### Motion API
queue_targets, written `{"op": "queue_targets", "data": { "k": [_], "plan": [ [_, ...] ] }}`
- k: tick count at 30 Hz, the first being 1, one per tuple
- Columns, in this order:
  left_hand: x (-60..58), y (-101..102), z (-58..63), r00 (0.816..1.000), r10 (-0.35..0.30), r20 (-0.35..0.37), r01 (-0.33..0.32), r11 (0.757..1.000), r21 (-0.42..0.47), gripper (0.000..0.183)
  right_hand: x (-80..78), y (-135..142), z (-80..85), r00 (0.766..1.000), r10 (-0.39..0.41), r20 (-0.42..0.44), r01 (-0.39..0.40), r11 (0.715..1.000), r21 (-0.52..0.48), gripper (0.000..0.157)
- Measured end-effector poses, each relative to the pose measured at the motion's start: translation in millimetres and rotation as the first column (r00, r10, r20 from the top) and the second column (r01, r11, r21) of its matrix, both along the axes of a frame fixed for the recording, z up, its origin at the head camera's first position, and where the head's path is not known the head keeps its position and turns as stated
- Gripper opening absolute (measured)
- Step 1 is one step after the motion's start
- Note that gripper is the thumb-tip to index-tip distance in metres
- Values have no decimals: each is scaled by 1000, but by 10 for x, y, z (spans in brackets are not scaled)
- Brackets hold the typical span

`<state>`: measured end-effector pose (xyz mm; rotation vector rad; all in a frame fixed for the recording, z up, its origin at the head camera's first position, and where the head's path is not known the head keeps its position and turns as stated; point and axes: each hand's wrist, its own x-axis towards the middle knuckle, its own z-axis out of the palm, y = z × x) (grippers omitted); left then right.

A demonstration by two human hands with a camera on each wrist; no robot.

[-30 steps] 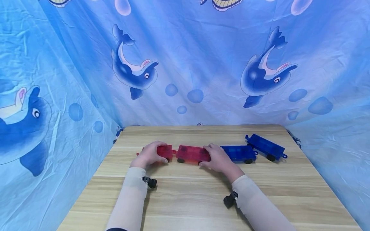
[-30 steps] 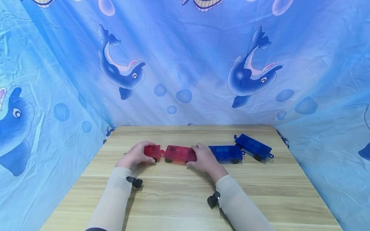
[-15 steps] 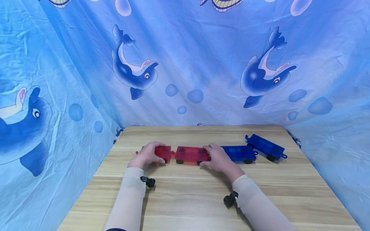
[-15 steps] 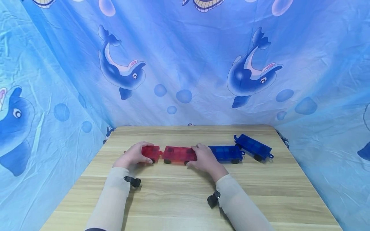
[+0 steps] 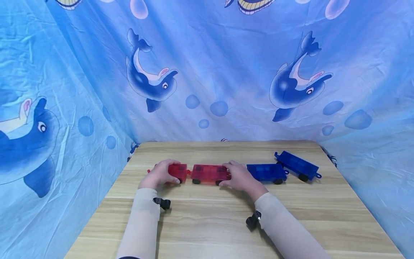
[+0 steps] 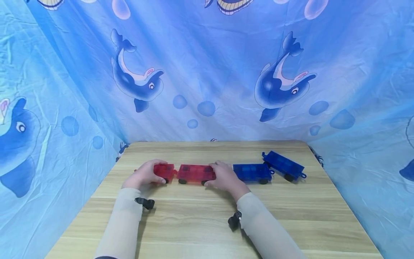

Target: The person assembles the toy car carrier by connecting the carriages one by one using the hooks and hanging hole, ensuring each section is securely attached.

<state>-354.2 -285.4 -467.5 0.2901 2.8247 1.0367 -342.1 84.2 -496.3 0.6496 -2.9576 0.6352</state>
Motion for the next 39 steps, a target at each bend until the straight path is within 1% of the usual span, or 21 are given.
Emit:
{"op": "queue_targets", "data": {
  "k": [10,14,22,25,32,36,39],
  "plan": [
    [-15,-146,2,1000,29,7,-29,999,-26,85,-60,-136,-30,1000,21,19,-21,1000,-13,95],
    [-13,-194,-1,1000,29,4,-29,999,-30,85,-81,-180,-44,1000,18,24,-18,1000,-12,95],
    [25,-218,36,999,35,13,-35,999,-15,86,-59,-229,-28,999,2,43,-1,1000,-23,95],
    [29,-216,40,1000,28,13,-28,999,-24,87,-43,-237,-18,999,12,39,-11,999,-32,95],
    [28,-199,26,999,53,1,-53,996,-69,95,-16,-181,-10,999,45,15,-44,998,-41,101],
    [28,-165,53,999,33,-31,-35,997,-75,95,20,-90,40,999,52,-9,-52,997,-56,99],
    [35,-131,93,998,22,-64,-26,997,-67,90,68,-15,96,999,39,-1,-39,995,-91,96]
  ]
}}
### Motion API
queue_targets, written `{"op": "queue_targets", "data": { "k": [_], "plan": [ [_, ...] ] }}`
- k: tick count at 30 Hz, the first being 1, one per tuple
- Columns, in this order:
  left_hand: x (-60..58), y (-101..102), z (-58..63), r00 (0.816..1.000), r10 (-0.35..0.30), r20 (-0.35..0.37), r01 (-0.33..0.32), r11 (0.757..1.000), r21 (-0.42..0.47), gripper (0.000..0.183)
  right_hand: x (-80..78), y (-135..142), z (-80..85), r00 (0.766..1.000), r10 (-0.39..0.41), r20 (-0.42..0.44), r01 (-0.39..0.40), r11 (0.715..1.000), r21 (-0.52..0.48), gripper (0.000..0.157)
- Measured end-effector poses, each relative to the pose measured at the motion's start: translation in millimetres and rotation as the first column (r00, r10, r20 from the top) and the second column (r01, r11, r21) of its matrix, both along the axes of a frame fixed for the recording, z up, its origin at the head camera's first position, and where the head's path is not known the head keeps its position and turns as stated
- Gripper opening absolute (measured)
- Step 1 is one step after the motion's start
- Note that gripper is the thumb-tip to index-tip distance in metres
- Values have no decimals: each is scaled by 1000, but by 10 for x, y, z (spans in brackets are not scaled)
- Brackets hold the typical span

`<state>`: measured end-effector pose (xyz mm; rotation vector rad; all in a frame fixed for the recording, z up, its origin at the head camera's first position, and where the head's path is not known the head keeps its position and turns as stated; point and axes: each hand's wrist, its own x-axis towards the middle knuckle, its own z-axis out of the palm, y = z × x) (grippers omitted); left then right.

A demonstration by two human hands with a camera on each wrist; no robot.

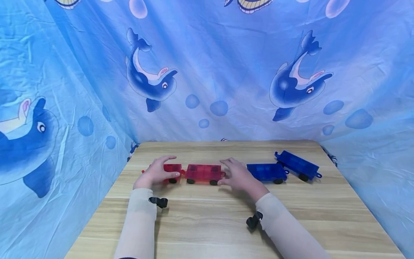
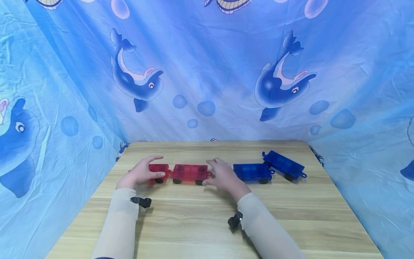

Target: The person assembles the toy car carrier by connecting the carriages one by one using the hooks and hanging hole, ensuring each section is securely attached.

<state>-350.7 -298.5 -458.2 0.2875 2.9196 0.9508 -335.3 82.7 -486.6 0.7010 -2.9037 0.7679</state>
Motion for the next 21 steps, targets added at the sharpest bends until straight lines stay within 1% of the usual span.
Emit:
{"op": "queue_targets", "data": {
  "k": [5,10,13,17,21],
  "plan": [
    [11,74,90,997,-23,-72,25,999,28,81,59,110,72,1000,-1,-8,1,999,-55,93],
    [23,158,160,985,-43,-166,49,998,31,71,46,228,92,999,-33,-20,31,997,-70,90],
    [18,234,191,969,-66,-238,74,997,25,68,24,332,123,998,-52,-20,51,996,-68,91],
    [3,352,201,941,-82,-327,95,995,22,66,5,491,181,998,-70,-6,69,996,-63,95],
    [5,459,209,930,-90,-356,107,994,29,65,-10,621,237,997,-81,17,82,994,-75,99]
  ]
}}
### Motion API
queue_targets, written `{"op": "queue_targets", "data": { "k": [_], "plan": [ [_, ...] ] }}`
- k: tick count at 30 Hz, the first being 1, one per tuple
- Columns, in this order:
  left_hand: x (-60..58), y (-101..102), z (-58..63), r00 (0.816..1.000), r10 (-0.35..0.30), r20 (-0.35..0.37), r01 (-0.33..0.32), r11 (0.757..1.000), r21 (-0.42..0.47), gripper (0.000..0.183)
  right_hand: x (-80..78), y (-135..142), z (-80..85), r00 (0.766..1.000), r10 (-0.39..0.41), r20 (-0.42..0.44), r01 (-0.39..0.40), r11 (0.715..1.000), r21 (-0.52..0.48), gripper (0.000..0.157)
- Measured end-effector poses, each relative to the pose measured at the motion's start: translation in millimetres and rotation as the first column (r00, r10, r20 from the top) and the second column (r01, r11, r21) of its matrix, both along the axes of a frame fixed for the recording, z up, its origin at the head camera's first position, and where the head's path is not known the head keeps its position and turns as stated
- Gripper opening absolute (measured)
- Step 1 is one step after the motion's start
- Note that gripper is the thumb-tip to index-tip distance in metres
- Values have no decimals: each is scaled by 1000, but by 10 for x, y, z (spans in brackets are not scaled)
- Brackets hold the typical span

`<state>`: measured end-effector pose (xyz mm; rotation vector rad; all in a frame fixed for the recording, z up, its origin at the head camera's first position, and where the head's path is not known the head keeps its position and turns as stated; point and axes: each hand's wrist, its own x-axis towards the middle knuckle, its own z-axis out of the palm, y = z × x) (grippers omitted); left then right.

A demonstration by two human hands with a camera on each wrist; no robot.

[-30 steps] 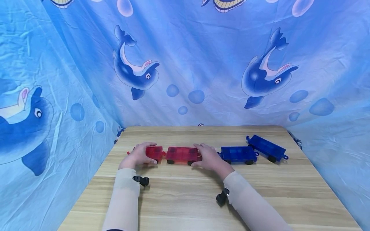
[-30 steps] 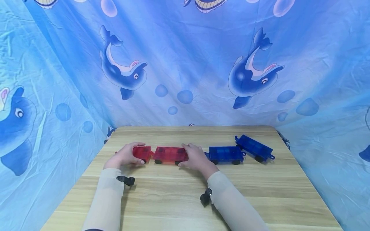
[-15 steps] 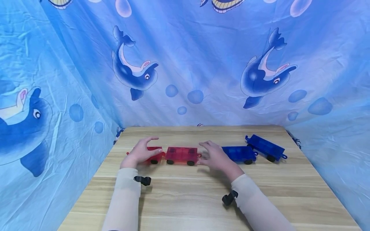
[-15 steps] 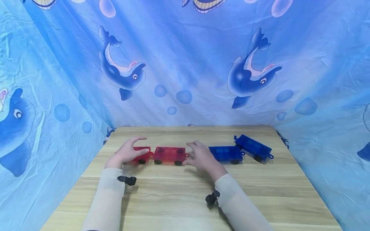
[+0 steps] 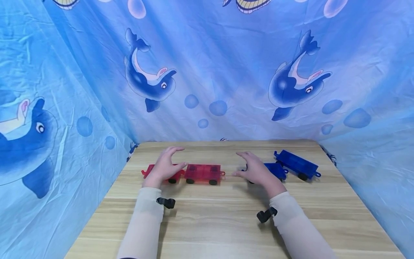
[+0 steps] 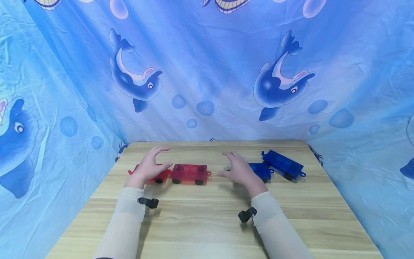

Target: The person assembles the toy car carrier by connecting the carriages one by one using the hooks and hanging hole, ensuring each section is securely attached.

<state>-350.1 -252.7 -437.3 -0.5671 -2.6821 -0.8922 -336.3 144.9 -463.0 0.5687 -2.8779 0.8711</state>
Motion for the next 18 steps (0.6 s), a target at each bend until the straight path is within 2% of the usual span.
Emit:
{"op": "queue_targets", "data": {
  "k": [7,13,18],
  "plan": [
    [21,145,42,1000,-30,2,30,999,14,64,-31,182,43,1000,-14,21,14,1000,5,99],
    [73,338,65,988,-115,101,117,993,-13,73,-44,294,57,998,-29,47,28,1000,12,105],
    [90,537,67,981,-147,126,152,988,-37,75,-39,340,60,998,-20,55,20,1000,6,104]
  ]
}}
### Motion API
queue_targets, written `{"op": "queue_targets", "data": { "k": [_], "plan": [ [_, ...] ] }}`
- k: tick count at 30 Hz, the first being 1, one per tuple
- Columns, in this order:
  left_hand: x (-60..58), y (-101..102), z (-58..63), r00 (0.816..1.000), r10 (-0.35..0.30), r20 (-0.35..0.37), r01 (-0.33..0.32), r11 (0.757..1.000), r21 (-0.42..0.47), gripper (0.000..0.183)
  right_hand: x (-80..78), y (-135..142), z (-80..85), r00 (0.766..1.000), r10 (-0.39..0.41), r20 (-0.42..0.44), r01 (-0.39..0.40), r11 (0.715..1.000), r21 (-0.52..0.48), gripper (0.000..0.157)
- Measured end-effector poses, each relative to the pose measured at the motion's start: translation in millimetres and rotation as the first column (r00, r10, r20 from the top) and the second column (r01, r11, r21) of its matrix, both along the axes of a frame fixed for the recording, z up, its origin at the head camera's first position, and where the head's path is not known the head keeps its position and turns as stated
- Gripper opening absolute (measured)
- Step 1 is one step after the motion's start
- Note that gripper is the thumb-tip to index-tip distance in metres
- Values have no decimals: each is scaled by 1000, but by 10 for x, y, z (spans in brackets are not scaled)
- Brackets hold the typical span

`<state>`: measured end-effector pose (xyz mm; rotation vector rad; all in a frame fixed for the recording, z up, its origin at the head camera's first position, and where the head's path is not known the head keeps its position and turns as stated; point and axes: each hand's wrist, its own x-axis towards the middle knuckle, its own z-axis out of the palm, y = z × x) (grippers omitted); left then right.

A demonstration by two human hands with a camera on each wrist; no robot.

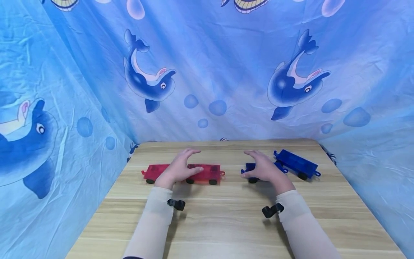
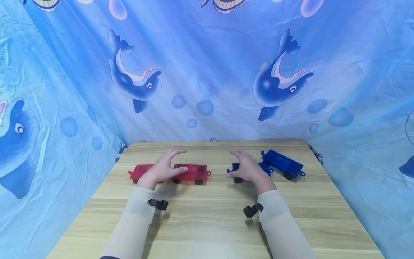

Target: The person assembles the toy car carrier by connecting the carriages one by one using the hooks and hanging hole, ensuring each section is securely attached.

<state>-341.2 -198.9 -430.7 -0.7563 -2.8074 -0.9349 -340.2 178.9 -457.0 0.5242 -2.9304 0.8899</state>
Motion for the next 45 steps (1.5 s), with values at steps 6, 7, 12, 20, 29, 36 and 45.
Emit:
{"op": "queue_targets", "data": {
  "k": [6,7,12,20,29,36,45],
  "plan": [
    [-12,205,-46,998,-5,60,5,1000,-11,73,-13,68,-21,1000,10,11,-10,1000,17,105],
    [-14,227,-62,998,-5,66,6,1000,-13,73,-14,87,-26,1000,9,16,-10,1000,20,106],
    [-45,269,-157,997,9,70,-7,999,-39,71,-13,191,-30,999,-19,37,17,999,39,112],
    [-75,290,-222,1000,-7,26,8,999,-38,72,-13,239,-39,999,-18,49,15,999,48,113],
    [-104,378,-319,999,-39,4,39,997,-61,76,-45,257,-105,998,-12,67,6,997,79,112],
    [-145,441,-420,998,-47,29,50,994,-98,78,-60,296,-158,998,-5,67,0,997,78,105],
    [-109,487,-447,998,-44,55,51,989,-137,82,-94,303,-208,995,-2,103,-8,996,91,98]
  ]
}}
